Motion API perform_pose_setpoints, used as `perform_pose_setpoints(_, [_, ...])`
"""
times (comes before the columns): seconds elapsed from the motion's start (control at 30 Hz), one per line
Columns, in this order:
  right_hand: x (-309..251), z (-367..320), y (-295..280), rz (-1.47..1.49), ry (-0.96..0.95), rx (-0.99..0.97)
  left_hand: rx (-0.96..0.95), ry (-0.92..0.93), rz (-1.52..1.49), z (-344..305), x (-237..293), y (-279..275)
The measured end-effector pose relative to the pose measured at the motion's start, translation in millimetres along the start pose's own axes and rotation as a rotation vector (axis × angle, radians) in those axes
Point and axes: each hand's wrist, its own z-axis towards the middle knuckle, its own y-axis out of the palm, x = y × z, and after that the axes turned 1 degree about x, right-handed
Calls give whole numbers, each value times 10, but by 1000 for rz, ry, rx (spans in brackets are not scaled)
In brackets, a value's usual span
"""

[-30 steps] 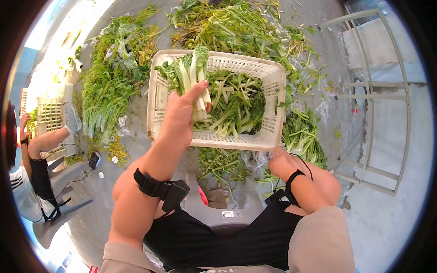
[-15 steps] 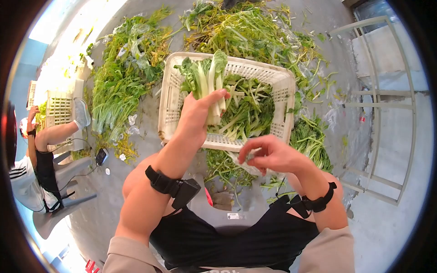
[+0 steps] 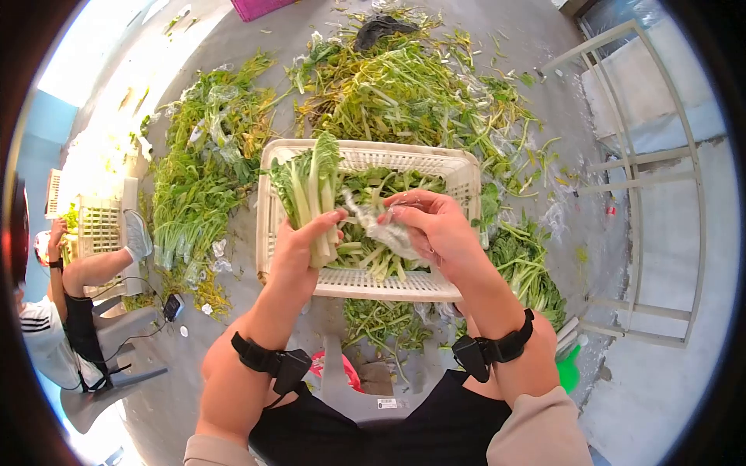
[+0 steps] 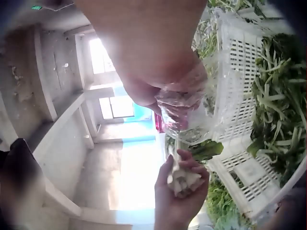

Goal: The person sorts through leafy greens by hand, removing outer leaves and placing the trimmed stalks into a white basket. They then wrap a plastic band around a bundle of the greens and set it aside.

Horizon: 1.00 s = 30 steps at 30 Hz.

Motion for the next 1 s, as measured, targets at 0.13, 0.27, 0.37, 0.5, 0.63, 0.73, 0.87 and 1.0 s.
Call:
perform_pose_setpoints(0.13, [166, 207, 17, -592, -218, 281, 1, -11, 12, -2, -40, 55])
perform_pose_setpoints(0.27, [240, 210, 88, -819, -346, 314, -63, 3, -4, -30, -108, 132])
perform_pose_setpoints(0.37, [317, 240, 14, -880, -440, 397, -8, -10, 39, -78, -133, 189])
perform_pose_setpoints(0.5, [309, 243, -4, -660, -340, 429, 66, -75, 43, -120, -274, 182])
perform_pose_setpoints(0.63, [298, 211, 75, -506, -228, 460, 56, -82, 56, -147, -412, 230])
perform_pose_setpoints(0.73, [351, 235, 69, -493, -213, 441, 52, -136, 85, -218, -441, 307])
perform_pose_setpoints(0.87, [383, 243, 90, -493, -202, 420, 22, -130, 114, -193, -581, 295])
perform_pose_setpoints(1.0, [404, 251, 80, -508, -183, 410, 3, -116, 100, -186, -599, 286])
